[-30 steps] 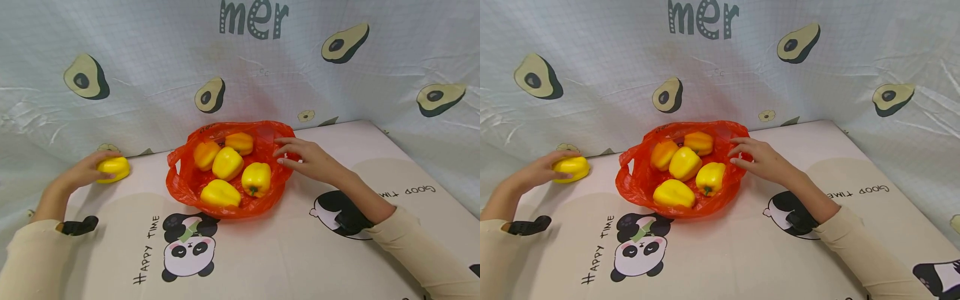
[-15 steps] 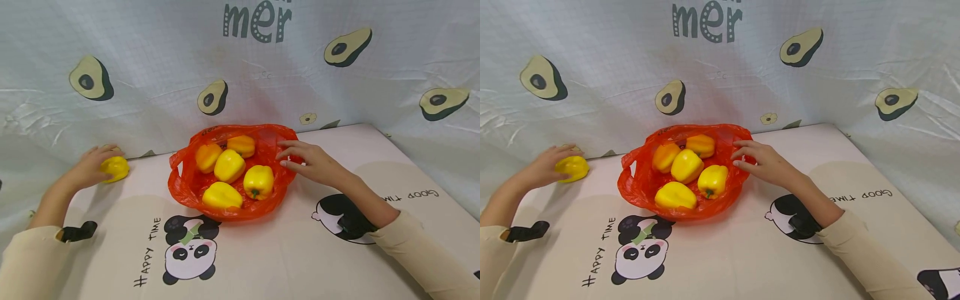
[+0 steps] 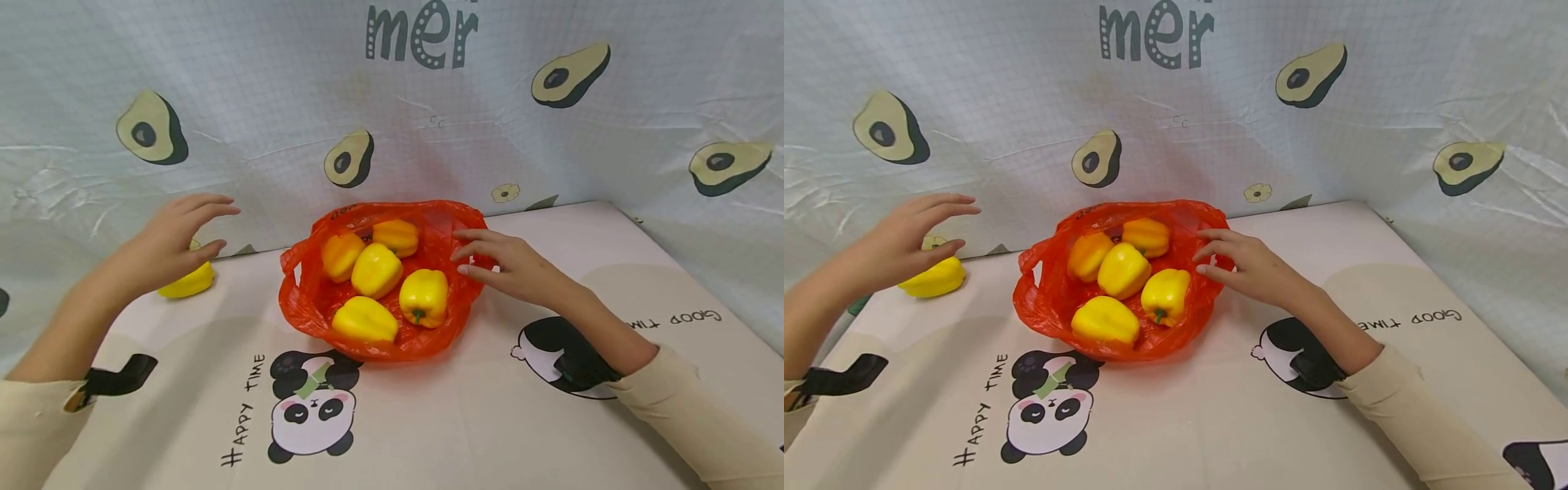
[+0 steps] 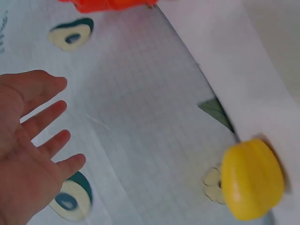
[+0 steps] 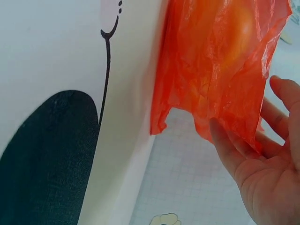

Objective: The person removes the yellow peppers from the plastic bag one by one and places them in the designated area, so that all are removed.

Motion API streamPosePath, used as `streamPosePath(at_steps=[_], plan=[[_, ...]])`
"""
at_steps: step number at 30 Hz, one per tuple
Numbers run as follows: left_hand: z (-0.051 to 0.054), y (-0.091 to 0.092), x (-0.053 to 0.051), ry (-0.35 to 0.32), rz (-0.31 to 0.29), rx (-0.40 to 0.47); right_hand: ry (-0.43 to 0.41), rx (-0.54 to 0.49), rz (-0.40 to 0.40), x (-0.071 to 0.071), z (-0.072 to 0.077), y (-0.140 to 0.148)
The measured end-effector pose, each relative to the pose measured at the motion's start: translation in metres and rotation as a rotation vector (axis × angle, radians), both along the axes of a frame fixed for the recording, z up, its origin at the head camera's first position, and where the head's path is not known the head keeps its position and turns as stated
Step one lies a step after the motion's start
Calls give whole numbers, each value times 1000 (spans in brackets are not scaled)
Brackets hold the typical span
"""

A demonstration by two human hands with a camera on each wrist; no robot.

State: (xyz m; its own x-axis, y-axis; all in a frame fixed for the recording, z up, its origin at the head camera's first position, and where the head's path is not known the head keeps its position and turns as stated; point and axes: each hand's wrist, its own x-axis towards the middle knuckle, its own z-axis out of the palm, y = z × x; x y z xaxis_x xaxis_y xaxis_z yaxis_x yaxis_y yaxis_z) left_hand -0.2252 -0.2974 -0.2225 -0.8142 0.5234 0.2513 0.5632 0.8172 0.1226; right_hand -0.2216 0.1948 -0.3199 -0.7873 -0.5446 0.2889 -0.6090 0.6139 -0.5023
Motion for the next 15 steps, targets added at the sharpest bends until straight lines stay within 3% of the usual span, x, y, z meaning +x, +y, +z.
streamPosePath(at_steps=[8,15], plan=[[20,52,17,-12,-97,3,6,-9,11,0,2,-2],[27,85,22,-64,-205,-8,-2,-44,13,1,3,-2]])
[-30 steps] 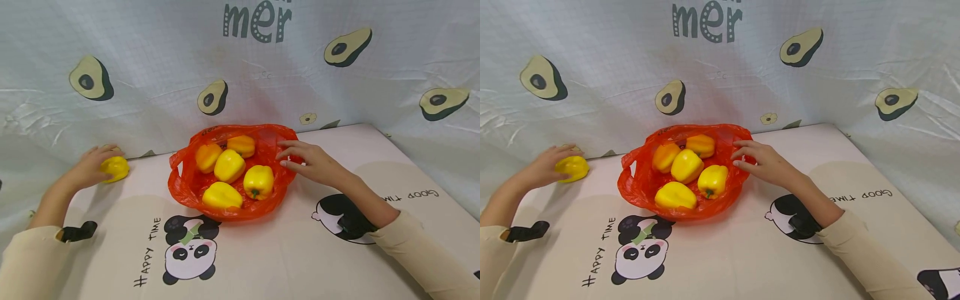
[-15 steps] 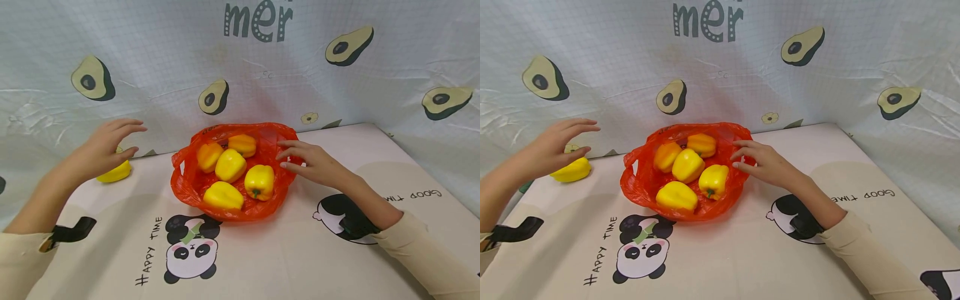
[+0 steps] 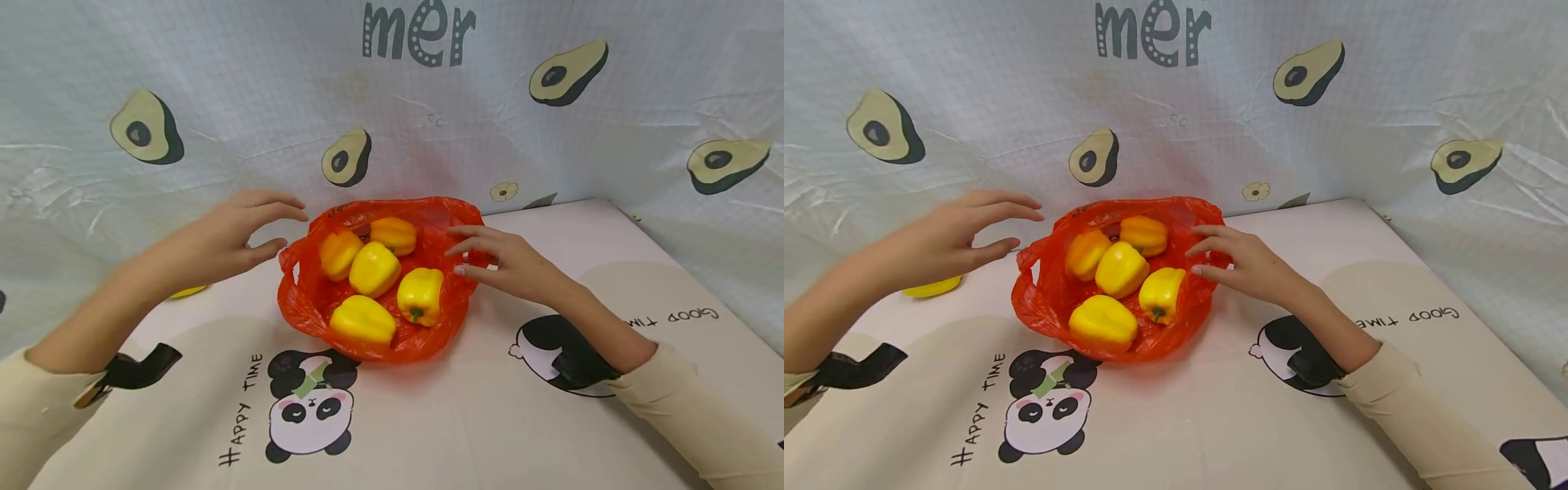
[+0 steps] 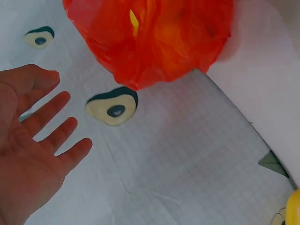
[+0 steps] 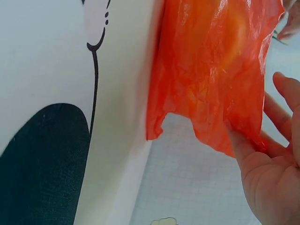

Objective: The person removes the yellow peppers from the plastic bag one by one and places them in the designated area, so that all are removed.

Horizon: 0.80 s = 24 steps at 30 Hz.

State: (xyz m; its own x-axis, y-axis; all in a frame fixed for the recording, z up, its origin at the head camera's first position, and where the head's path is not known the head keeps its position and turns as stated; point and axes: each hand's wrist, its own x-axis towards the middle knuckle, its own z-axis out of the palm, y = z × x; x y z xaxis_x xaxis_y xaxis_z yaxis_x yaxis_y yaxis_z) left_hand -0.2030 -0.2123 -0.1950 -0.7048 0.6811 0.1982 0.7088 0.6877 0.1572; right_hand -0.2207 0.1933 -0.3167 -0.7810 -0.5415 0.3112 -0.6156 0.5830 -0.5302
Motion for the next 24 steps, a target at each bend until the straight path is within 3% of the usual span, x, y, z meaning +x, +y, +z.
streamPosePath(at_steps=[6,16,20,24], plan=[[4,17,0,-25,-44,-18,7,-4,8,1,2,-2],[7,35,-4,-88,-62,-59,20,-1,14,2,4,-1],[5,43,-6,-82,-95,-86,12,-2,11,2,5,-1],[0,54,-8,-120,-118,-116,9,-4,12,3,5,-3]])
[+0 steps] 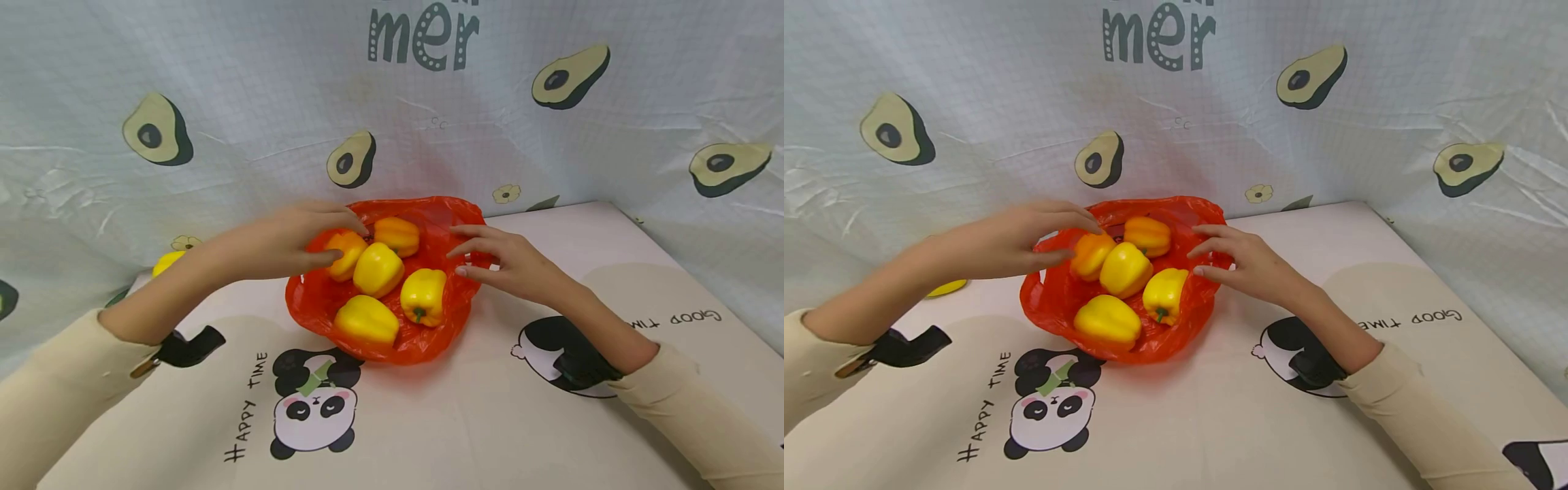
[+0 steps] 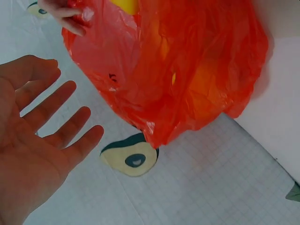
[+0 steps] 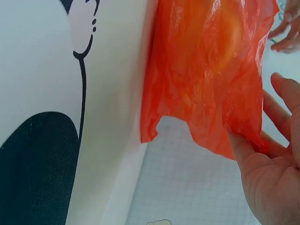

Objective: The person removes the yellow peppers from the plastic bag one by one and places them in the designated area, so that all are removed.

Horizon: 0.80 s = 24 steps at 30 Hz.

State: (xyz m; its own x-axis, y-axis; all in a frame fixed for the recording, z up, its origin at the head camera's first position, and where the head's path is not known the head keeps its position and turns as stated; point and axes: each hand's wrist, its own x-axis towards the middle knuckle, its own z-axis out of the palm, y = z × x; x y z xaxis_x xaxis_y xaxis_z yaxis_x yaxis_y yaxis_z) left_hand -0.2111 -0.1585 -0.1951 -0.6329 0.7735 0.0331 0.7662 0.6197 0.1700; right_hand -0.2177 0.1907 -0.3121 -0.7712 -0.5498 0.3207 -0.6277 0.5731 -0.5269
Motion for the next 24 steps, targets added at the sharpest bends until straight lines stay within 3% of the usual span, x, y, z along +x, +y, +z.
streamPosePath(at_steps=[10,19,24], plan=[[-2,34,-15,-219,61,-167,15,-1,14,2,1,-3],[0,62,-50,-278,78,-256,18,-2,23,2,3,-5],[-7,80,-72,-328,87,-302,36,-5,24,2,4,-5]])
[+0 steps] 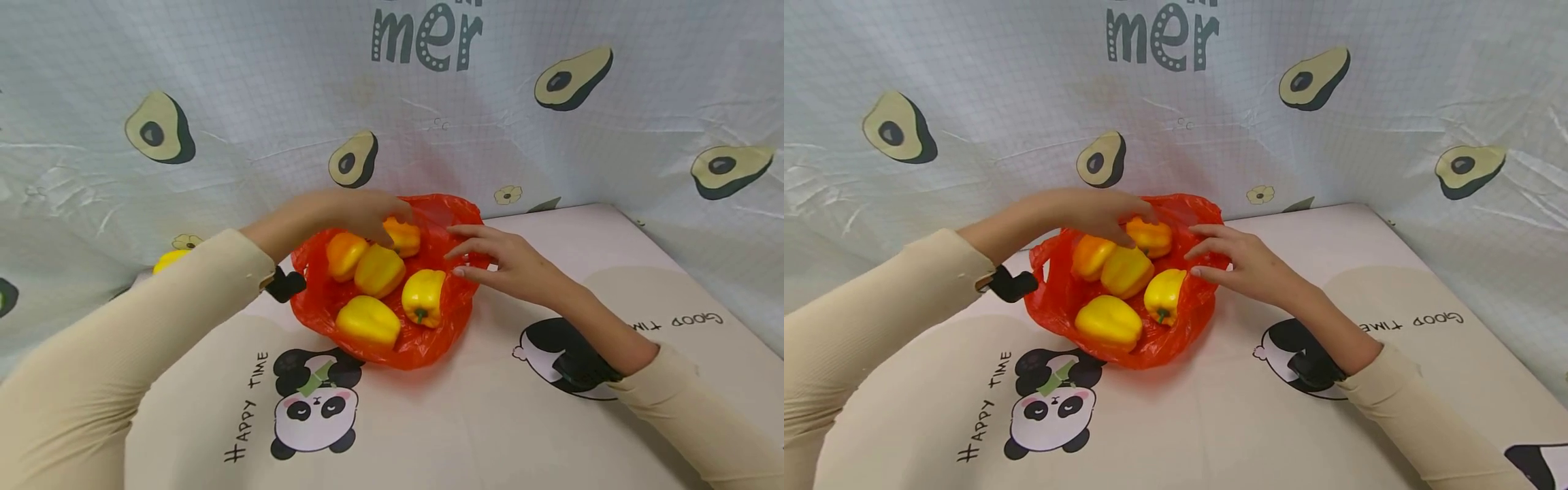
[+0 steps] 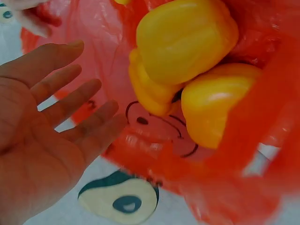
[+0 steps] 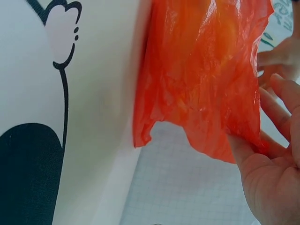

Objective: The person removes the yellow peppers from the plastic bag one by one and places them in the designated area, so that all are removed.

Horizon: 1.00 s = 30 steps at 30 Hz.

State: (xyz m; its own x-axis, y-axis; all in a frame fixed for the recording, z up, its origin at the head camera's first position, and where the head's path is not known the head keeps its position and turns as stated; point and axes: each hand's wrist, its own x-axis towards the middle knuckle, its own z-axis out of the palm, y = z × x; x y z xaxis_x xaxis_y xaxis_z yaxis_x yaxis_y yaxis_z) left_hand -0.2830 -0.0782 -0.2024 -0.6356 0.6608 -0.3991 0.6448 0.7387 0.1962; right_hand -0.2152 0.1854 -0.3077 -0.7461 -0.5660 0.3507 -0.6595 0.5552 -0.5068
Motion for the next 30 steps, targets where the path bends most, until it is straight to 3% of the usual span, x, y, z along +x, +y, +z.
streamPosePath(at_steps=[7,13,20,30], plan=[[-18,24,-25,4,65,-94,0,-15,1,-1,-1,-1],[-32,24,-46,-19,203,-85,2,-17,1,-1,-1,-2],[-43,11,-59,-25,224,-10,19,-12,5,-2,-1,-2],[-67,8,-62,-9,185,70,3,-19,-11,-3,-4,1]])
